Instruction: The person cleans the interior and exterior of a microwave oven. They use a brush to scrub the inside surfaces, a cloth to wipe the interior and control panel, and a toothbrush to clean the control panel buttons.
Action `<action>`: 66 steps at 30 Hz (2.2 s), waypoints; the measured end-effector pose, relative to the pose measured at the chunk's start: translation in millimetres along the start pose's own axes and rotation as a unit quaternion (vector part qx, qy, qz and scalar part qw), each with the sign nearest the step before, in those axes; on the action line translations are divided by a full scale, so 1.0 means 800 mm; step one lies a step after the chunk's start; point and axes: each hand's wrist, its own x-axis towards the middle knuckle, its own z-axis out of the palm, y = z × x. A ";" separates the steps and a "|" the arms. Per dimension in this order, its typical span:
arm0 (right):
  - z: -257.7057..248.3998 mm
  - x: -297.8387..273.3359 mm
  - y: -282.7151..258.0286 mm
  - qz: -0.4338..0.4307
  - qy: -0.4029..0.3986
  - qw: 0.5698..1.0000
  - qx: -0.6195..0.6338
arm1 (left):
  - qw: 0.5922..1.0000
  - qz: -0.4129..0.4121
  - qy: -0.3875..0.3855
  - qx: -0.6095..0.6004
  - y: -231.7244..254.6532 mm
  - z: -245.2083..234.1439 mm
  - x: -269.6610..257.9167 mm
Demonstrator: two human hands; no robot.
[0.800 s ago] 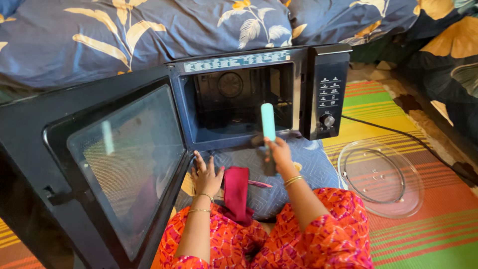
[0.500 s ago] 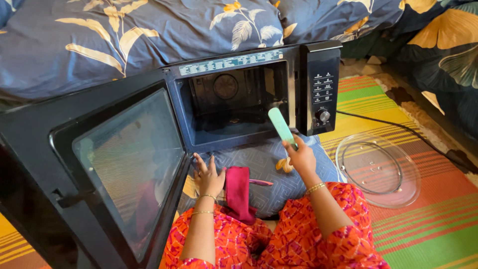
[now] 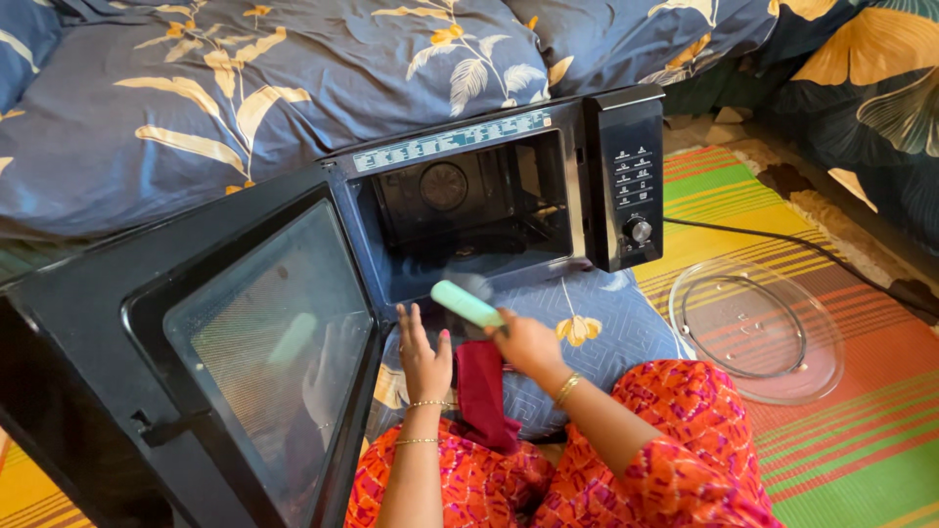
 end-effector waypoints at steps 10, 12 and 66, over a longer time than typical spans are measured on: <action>-0.030 -0.011 0.001 0.037 -0.156 0.934 0.320 | 0.993 -0.015 0.012 -0.118 0.024 -0.026 -0.008; -0.042 0.006 0.030 0.049 -0.056 0.924 0.374 | 0.993 -0.022 -0.015 -0.114 0.029 -0.026 -0.008; -0.047 0.076 0.132 0.098 0.101 0.988 0.070 | 0.945 -0.073 0.113 -0.298 0.005 0.102 -0.024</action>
